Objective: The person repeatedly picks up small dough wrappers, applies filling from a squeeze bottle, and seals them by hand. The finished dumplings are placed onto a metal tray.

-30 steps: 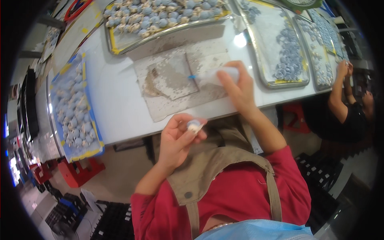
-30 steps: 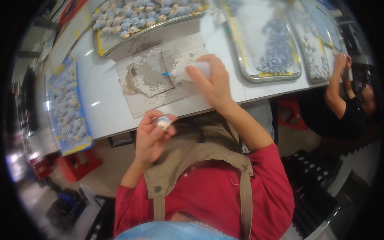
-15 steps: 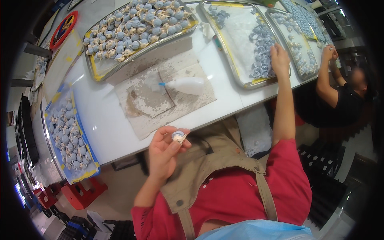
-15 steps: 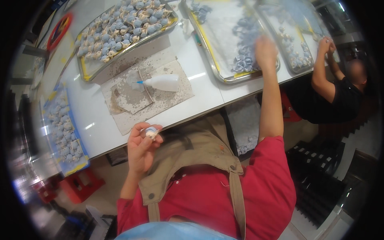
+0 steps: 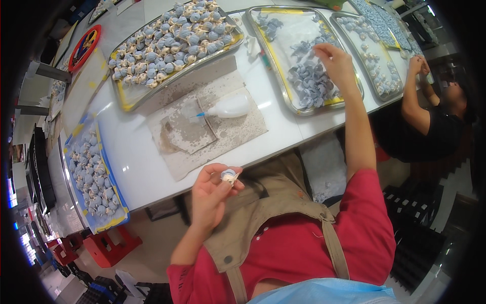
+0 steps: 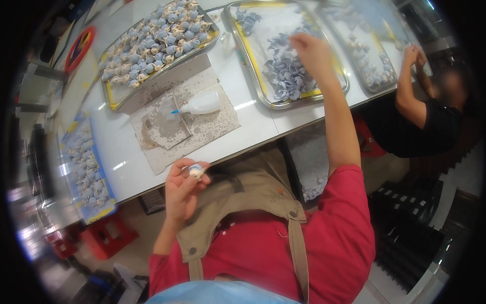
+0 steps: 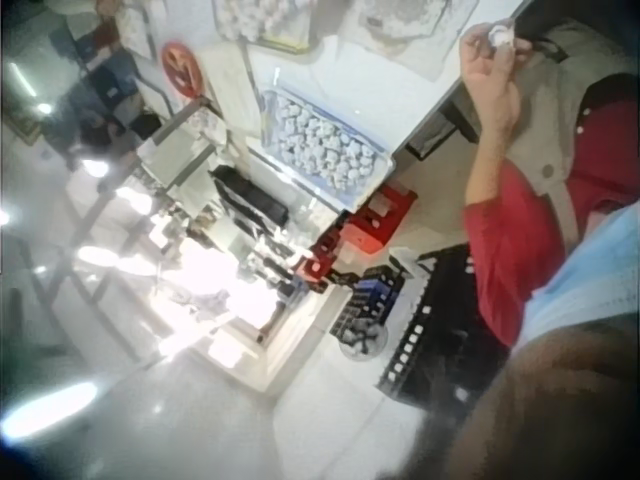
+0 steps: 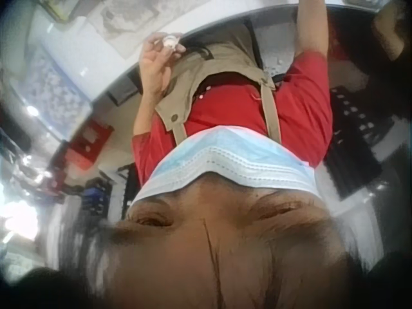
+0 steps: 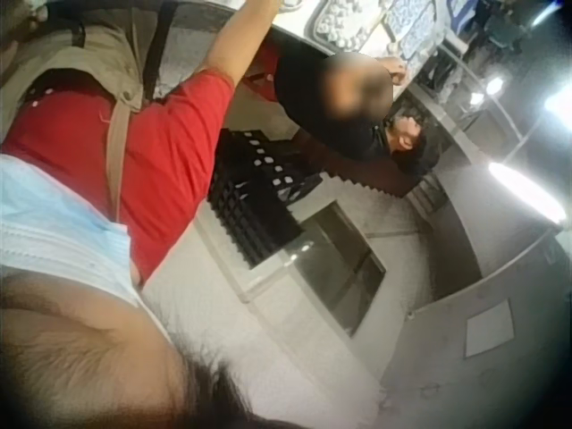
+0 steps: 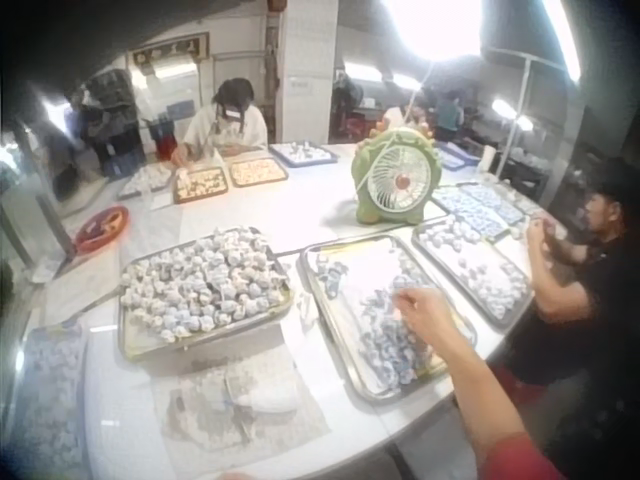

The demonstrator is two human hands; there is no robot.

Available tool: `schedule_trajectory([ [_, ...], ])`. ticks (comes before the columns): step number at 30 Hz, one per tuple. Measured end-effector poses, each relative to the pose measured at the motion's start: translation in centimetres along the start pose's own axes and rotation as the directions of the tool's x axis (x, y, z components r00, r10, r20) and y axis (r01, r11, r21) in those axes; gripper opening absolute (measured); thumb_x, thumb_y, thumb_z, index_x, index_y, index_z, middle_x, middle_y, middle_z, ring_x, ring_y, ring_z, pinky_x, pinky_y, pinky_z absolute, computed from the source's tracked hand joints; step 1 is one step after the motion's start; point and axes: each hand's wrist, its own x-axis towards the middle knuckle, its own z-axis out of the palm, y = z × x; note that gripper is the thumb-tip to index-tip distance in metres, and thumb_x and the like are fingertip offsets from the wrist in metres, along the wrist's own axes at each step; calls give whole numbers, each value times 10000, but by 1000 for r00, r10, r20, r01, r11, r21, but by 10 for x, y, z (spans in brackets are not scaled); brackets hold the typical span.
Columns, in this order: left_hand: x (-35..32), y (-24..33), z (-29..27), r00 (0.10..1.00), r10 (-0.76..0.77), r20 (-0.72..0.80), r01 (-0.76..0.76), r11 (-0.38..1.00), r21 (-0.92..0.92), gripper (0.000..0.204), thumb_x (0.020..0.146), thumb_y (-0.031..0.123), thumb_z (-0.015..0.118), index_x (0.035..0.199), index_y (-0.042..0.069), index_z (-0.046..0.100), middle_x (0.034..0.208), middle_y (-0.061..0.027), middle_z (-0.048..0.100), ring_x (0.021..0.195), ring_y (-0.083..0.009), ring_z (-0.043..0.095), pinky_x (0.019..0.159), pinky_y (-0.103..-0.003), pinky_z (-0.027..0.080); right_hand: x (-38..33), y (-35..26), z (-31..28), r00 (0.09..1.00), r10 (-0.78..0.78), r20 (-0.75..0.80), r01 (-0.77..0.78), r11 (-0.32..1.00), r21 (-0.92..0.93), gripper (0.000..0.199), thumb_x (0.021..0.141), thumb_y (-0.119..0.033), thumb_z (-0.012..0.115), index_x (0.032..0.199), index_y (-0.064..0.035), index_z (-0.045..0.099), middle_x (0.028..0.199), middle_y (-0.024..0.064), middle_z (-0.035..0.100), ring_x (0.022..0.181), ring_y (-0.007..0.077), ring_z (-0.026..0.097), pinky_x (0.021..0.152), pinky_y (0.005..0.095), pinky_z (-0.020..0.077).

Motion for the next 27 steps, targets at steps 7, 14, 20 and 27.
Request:
schedule_trajectory([
  [7,-2,2,-6,1000,-1,19,1,1000,8,308,828,68,603,1102,42,466,1109,-167,564,849,-179,595,727,-254,472,28,8,26,977,-191,99,195,980,-40,188,765,-147,638,933,-63,649,793,104,655,712,193,619,656,292,478],
  [14,-3,0,-11,1000,1,-10,-1,1000,13,288,827,54,598,1086,48,473,1078,-164,583,821,-176,602,709,-252,469,17,-19,34,957,-148,251,151,989,7,263,770,-146,636,1016,-56,609,802,90,648,718,165,604,662,280,470],
  [20,-5,1,-16,999,15,-29,-16,1000,-9,293,828,43,590,1094,42,466,1072,-170,584,815,-179,603,702,-249,476,-5,10,-17,994,83,-70,-71,985,160,233,842,-112,543,1060,-90,624,720,38,596,636,119,521,605,261,445],
  [27,-1,-3,-12,999,-32,6,32,999,6,278,827,56,599,1078,50,479,1078,-160,583,825,-176,602,711,-254,464,-49,1,19,974,-203,-99,203,979,-15,232,789,-46,587,1015,-69,636,816,95,603,711,153,562,622,269,453],
])
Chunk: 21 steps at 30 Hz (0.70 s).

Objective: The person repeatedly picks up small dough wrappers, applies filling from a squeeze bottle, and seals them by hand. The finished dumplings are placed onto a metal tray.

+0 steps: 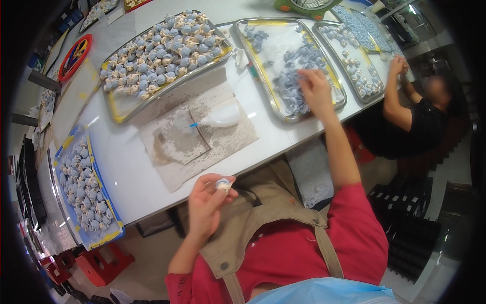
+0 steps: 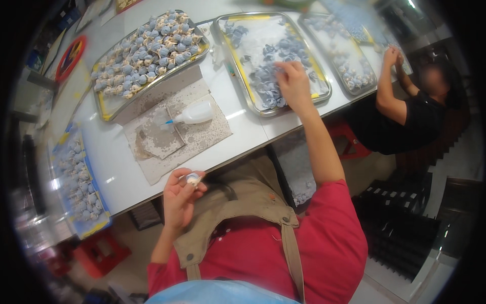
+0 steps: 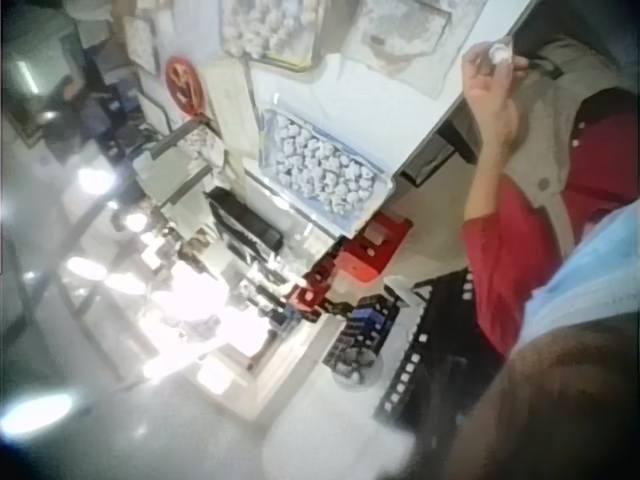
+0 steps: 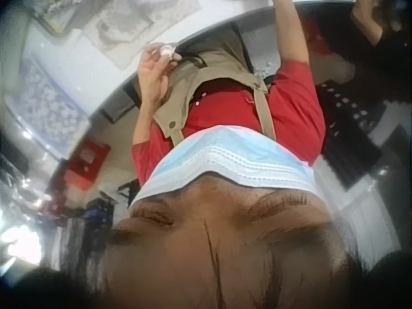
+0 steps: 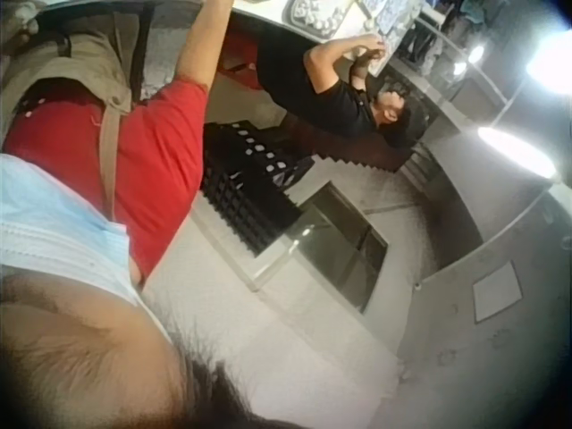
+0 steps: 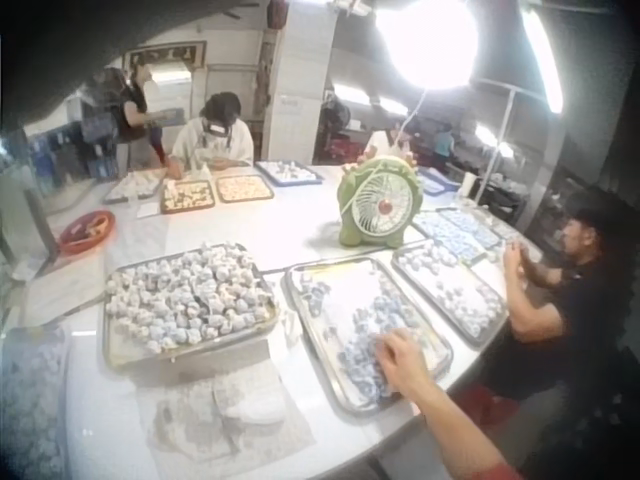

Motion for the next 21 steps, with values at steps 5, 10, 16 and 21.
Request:
schedule_trajectory([
  [5,-6,1,3,1000,20,20,-20,1000,-3,272,828,63,603,1073,49,484,1089,-154,575,828,-172,600,712,-254,462,20,-22,12,964,201,174,-244,929,279,230,792,-91,624,1020,-71,640,824,78,638,675,147,570,612,273,456],
  [10,-11,-1,-1,999,31,-22,-31,1000,0,275,827,61,603,1075,53,485,1085,-155,579,823,-173,601,710,-254,463,43,-23,21,996,26,80,-36,992,123,209,795,-99,619,998,-56,647,850,103,646,734,164,598,662,265,466],
  [16,-8,-5,1,999,36,-6,-36,999,9,294,819,30,594,1088,48,478,1082,-170,585,809,-180,604,694,-256,469,78,-24,41,946,-59,318,77,996,-45,239,767,-126,617,998,-69,646,873,130,639,793,264,611,730,340,476],
  [21,-9,-7,-2,999,46,-19,-46,999,-5,306,821,15,584,1101,41,465,1077,-184,584,797,-192,603,692,-255,475,77,-23,49,917,-150,371,229,957,-180,221,721,-133,604,930,-63,631,867,142,599,800,314,588,744,386,469],
])
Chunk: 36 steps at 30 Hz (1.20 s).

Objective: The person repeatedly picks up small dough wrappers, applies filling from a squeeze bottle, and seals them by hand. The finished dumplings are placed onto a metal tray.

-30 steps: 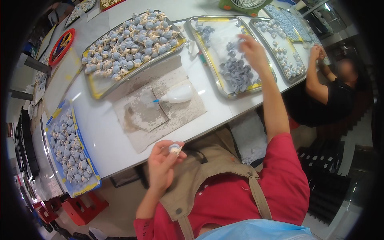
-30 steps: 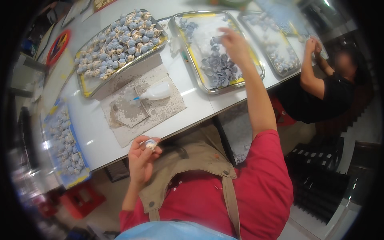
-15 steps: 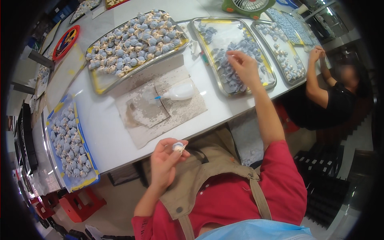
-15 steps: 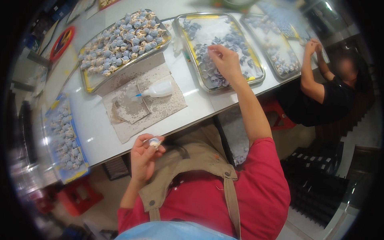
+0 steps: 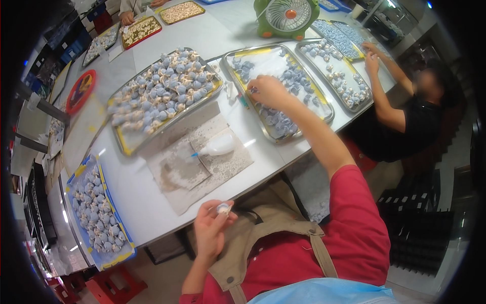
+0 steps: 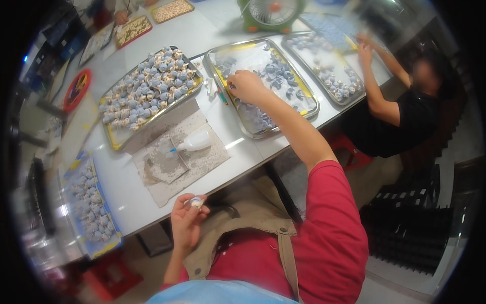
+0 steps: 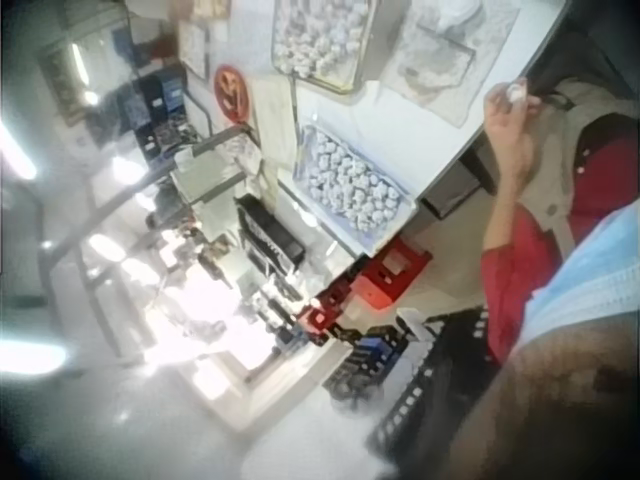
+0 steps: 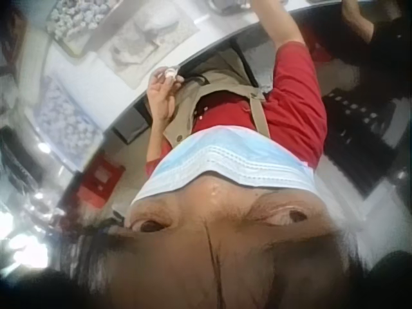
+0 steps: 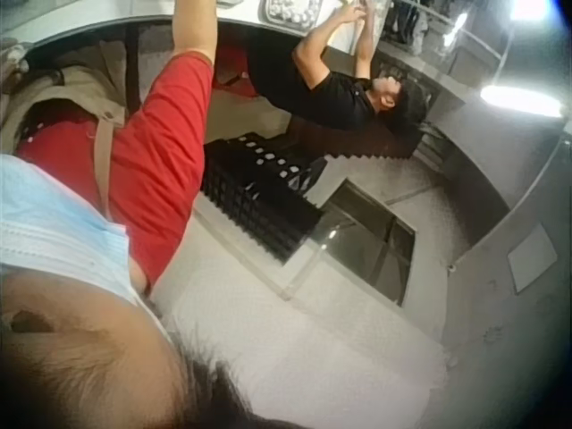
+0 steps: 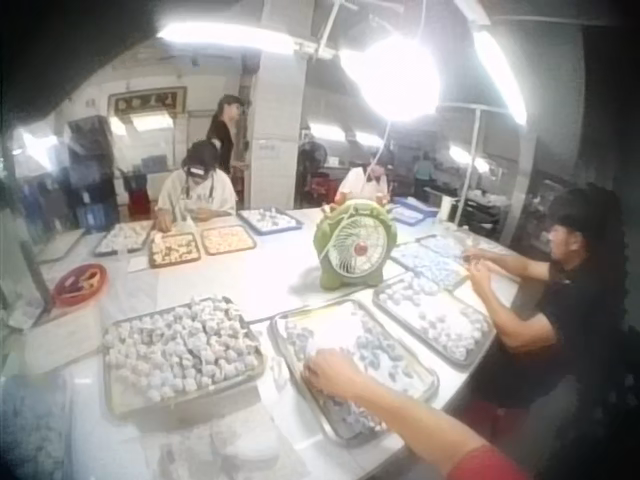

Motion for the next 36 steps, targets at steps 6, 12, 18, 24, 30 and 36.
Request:
schedule_trajectory([
  [6,-1,-1,-1,1000,-8,3,8,1000,-6,310,828,8,575,1115,42,461,1069,-183,586,776,-192,595,685,-255,479,-8,6,1,986,114,-125,-70,949,308,196,723,-85,582,915,-54,604,867,133,577,817,305,580,744,380,464],
  [12,4,-5,7,999,-34,-5,34,999,-6,291,818,4,586,1084,42,474,1070,-183,588,784,-178,601,675,-243,473,-8,14,0,996,42,-73,-30,988,152,175,735,-64,543,900,-40,595,879,152,590,812,318,581,747,386,462],
  [18,3,-1,5,1000,-6,7,6,1000,-13,280,828,0,573,1086,39,472,1070,-182,587,786,-173,597,677,-240,476,5,12,5,983,11,-185,9,995,103,184,769,-43,486,911,-40,603,939,168,599,901,336,569,804,390,446],
  [24,0,0,-4,1000,-26,-6,26,1000,-10,264,848,21,557,1096,39,466,1076,-160,587,785,-155,585,703,-260,479,-8,24,5,991,68,-115,-55,992,111,193,744,-100,587,912,-65,676,883,130,650,795,276,628,727,342,480],
  [30,0,3,-5,999,-25,25,26,999,-42,260,851,42,567,1091,53,469,1069,-138,589,793,-141,579,708,-255,478,-25,-16,-29,956,164,-243,-70,932,355,184,779,-55,598,946,-54,675,800,75,652,669,129,586,634,247,461],
  [36,10,-2,-3,1000,-23,-11,22,998,-57,260,840,40,583,1078,55,481,1064,-141,594,785,-149,592,691,-236,483,-74,-98,-5,992,128,-5,-91,729,678,181,757,-28,628,930,-39,679,768,84,650,623,85,556,566,216,431],
])
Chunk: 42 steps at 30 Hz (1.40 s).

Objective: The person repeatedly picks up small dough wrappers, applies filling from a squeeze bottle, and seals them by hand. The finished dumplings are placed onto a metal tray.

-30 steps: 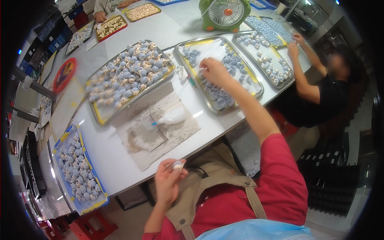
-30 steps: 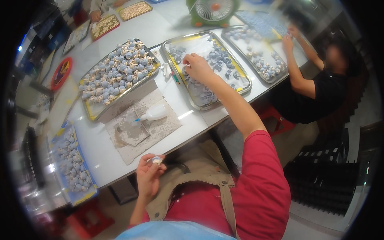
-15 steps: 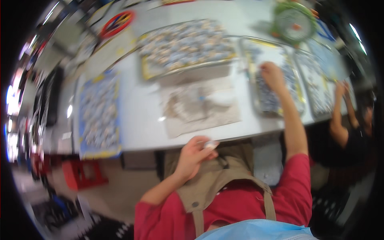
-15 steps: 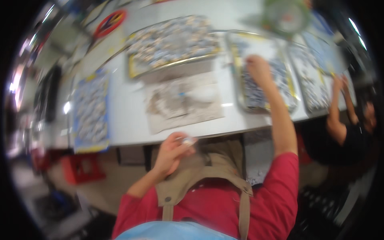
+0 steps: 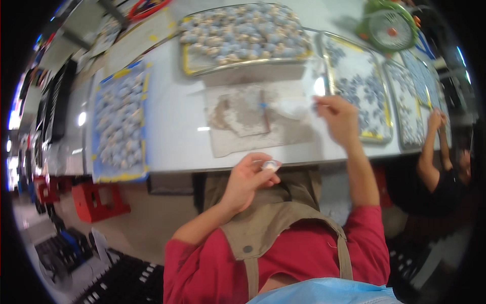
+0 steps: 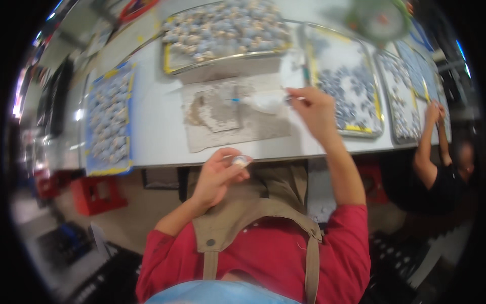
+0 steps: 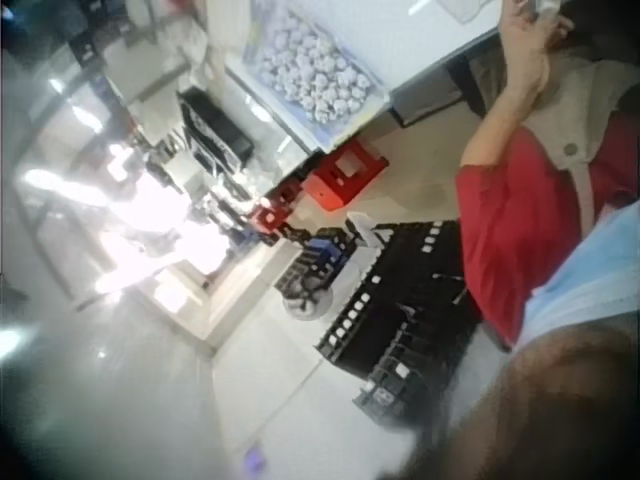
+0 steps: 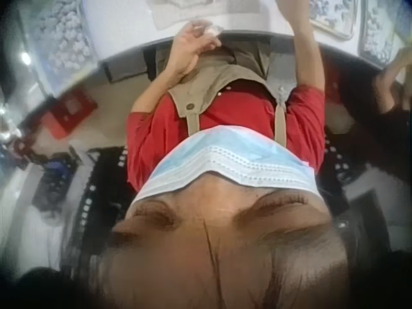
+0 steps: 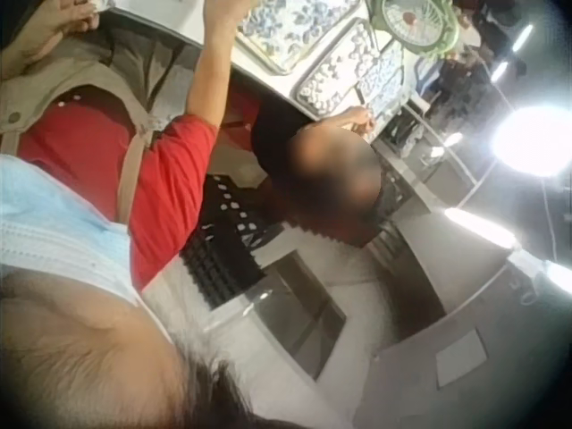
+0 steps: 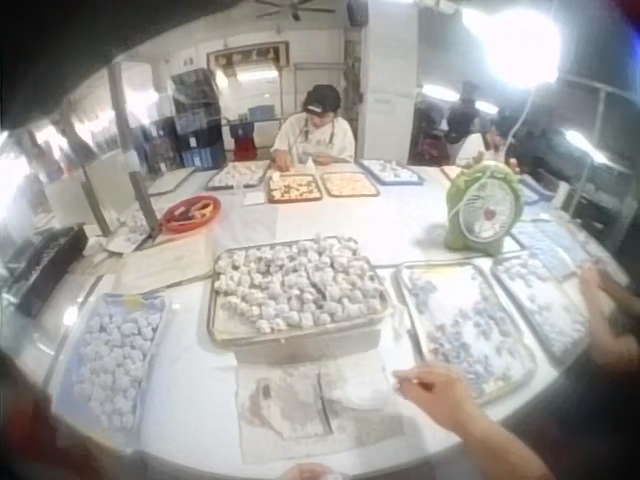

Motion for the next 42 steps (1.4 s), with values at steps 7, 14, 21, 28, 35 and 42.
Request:
schedule_trajectory([
  [7,4,3,3,999,-35,0,35,998,43,264,837,48,589,1082,53,491,1117,-149,576,792,-147,600,679,-217,480,-45,-7,12,979,197,55,-202,971,124,180,824,-28,574,982,-8,657,748,40,624,622,76,579,558,193,452],
  [14,11,2,13,999,22,45,-24,999,35,287,839,42,592,1107,20,493,1107,-117,554,811,-156,611,692,-229,485,-78,-28,46,951,277,140,-310,857,411,178,821,-42,600,988,-1,644,813,64,648,668,86,608,598,200,482],
  [21,8,0,12,1000,14,0,-14,1000,2,303,828,30,595,1108,5,484,1023,-104,561,807,-167,611,695,-227,500,-91,-21,57,957,242,160,-290,834,470,162,824,-34,595,978,6,628,792,63,660,714,76,612,646,203,492],
  [28,6,2,9,999,34,-5,-34,999,-11,323,819,18,602,1117,3,480,1018,-114,568,820,-178,616,725,-236,516,-95,-27,51,926,227,301,-367,729,578,150,835,-25,588,983,-3,590,983,85,635,801,81,605,703,211,488],
  [35,5,-2,7,995,100,-5,-100,995,11,316,828,-18,585,1127,-13,486,1070,-118,563,905,-170,590,786,-262,484,-94,-27,50,897,187,402,-437,525,730,132,821,15,591,947,7,553,1093,113,569,877,133,598,743,254,501],
  [42,5,-4,10,987,159,10,-160,987,14,371,843,-40,554,1196,-28,441,1176,-117,516,1020,-148,534,879,-258,436,-100,-36,55,986,-163,33,140,922,361,233,709,54,683,906,-18,580,970,107,593,842,175,600,724,264,507],
])
